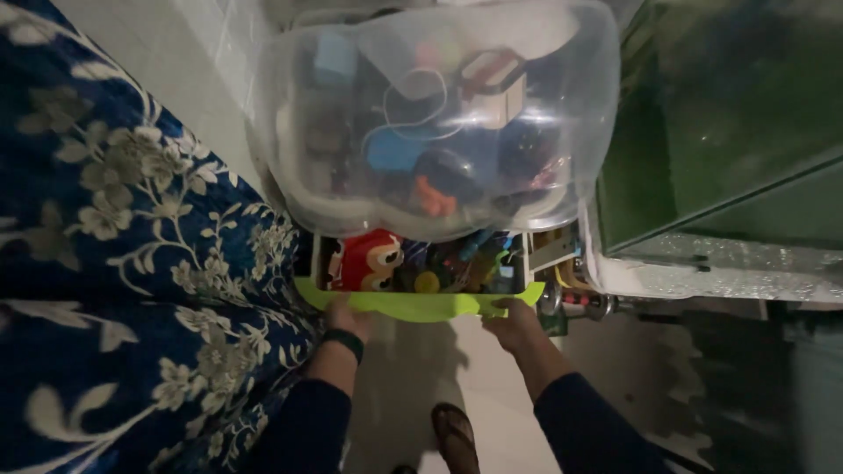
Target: Organize a toy figure, document folders, and various personal items in a multipurpose room.
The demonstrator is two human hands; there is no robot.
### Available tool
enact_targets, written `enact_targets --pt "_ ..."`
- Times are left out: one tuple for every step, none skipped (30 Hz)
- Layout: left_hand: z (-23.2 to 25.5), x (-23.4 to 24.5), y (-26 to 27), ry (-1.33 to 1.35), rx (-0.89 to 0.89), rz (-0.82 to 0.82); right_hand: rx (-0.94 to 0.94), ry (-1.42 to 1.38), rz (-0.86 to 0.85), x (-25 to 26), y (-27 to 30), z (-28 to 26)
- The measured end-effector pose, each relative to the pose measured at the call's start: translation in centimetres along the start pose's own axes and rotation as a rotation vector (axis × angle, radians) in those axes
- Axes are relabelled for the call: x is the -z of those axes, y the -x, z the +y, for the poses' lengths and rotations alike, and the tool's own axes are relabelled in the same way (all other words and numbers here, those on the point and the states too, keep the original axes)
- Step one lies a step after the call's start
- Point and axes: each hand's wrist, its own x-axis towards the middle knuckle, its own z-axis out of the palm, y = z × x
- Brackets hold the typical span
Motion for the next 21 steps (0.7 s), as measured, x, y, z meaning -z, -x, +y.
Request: enact_targets --pt "-0.4 0.2 -2.5 0.057 -0.013 -0.057 -0.019 -0.076 -0.018 0.2 -1.1 -0.5" --pt "-0.8 0.4 -5.0 0.115 -0.026 -0.116 -0.036 -0.150 -0.036 0.3 -2.2 -1.1" --pt "-1.0 0.8 -6.5 0.116 -0.023 -0.113 -0.037 -0.148 -0.032 -0.7 2.6 -1.8" --pt "-0.7 0.1 -8.1 0.064 -0.028 -0.132 0.229 0.508 0.088 -3.4 6.5 -2.9" --pt "-0.4 -0.6 -9.7 0.012 -0.033 -0.151 0.499 1.163 0.211 -6.5 10.6 -3.7" --pt "0.0 -0.9 -10.7 0.015 -0.040 -0.157 0.508 1.161 0.207 -7.5 10.8 -4.2" --pt "0.5 -1.2 -11.9 -0.031 -0.048 -0.152 0.541 1.138 0.213 -8.5 11.0 -4.8" --pt "0.1 -1.0 -12.7 -0.076 -0.046 -0.139 0.562 1.119 0.225 -8.9 11.5 -5.1" --pt "-0.4 -0.7 -13.1 -0.074 -0.042 -0.137 0.559 1.123 0.228 -8.5 10.8 -5.0" --pt "-0.4 -0.7 -13.4 -0.122 -0.045 -0.127 0.531 1.069 0.215 -8.4 10.3 -4.9" --pt "-0.4 -0.7 -13.6 -0.170 -0.048 -0.116 0.502 1.014 0.203 -8.3 9.8 -4.9" --pt "1.0 1.0 -10.6 -0.172 -0.054 -0.118 0.505 1.010 0.199 -7.2 7.1 -4.1" --pt "1.7 0.0 -7.3 -0.372 -0.165 -0.112 0.445 0.646 0.221 -6.2 4.3 -3.4" --pt "1.7 -2.9 -3.6 -0.566 -0.277 -0.110 0.382 0.288 0.234 -5.2 1.6 -3.1" --pt "2.2 -3.9 -1.4 -0.760 -0.390 -0.105 0.388 0.287 0.230 -6.1 3.0 -2.4" --pt "2.8 -4.8 0.8 -0.950 -0.506 -0.097 0.797 0.945 0.406 -7.2 4.2 -1.8" --pt "3.2 -5.6 2.8 -1.140 -0.623 -0.085 1.191 1.618 0.560 -8.2 5.3 -1.1" --pt "4.3 -6.4 4.2 -1.332 -0.734 -0.070 1.196 1.619 0.560 -10.1 7.2 -1.4" --pt "4.5 -7.1 5.7 -1.524 -0.846 -0.053 1.162 1.802 0.399 -12.0 9.0 -1.6" --pt "3.7 -7.7 7.4 -1.713 -0.953 -0.036 1.111 1.983 0.229 -13.6 10.8 -1.7" --pt "3.8 -8.6 6.7 -1.707 -0.951 -0.038 1.112 1.989 0.231 -14.5 10.8 -1.8"
